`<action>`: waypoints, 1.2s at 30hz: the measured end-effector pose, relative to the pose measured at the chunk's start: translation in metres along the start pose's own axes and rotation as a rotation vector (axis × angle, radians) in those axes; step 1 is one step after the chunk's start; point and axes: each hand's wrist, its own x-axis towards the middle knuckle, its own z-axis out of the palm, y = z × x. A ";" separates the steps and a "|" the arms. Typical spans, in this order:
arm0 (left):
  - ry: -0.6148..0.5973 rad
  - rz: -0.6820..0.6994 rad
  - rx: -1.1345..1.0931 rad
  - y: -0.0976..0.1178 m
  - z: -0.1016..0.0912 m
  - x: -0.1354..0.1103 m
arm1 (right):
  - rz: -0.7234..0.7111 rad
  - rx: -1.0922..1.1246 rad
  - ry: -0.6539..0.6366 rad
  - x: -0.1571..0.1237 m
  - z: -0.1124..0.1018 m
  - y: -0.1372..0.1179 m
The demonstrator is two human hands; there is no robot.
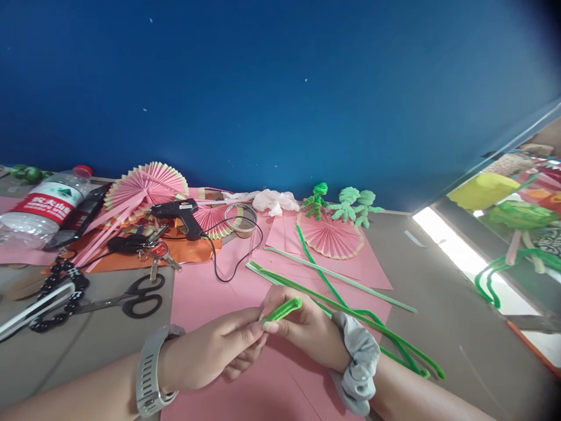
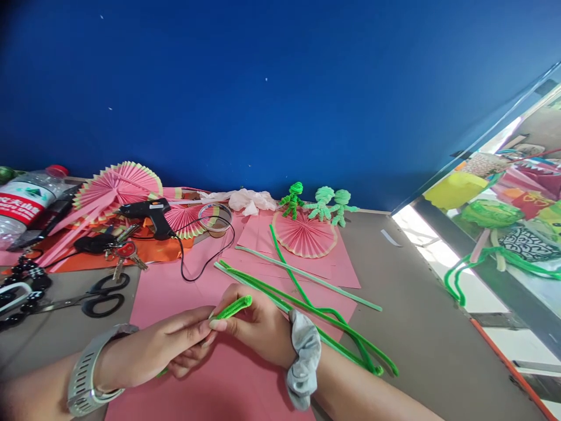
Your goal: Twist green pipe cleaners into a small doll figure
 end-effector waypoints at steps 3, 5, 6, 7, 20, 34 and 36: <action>0.031 0.025 0.024 -0.001 0.001 0.000 | 0.022 0.027 0.010 0.000 0.001 -0.001; 0.079 0.061 0.047 -0.002 0.002 0.000 | 0.048 0.077 0.019 0.001 0.002 -0.002; 0.113 0.081 0.062 -0.003 0.002 -0.001 | 0.062 0.103 0.027 0.001 0.002 -0.002; 0.148 0.101 0.078 -0.004 0.002 -0.001 | 0.072 0.128 0.037 0.002 0.002 -0.003; 0.091 0.128 0.069 0.001 0.003 0.003 | 0.052 0.101 0.110 0.005 0.004 0.002; 0.100 0.049 0.061 0.006 0.004 -0.001 | 0.056 0.029 0.161 0.005 0.006 -0.001; 0.122 0.056 0.123 0.007 0.005 -0.002 | 0.052 0.005 0.158 0.004 0.006 0.000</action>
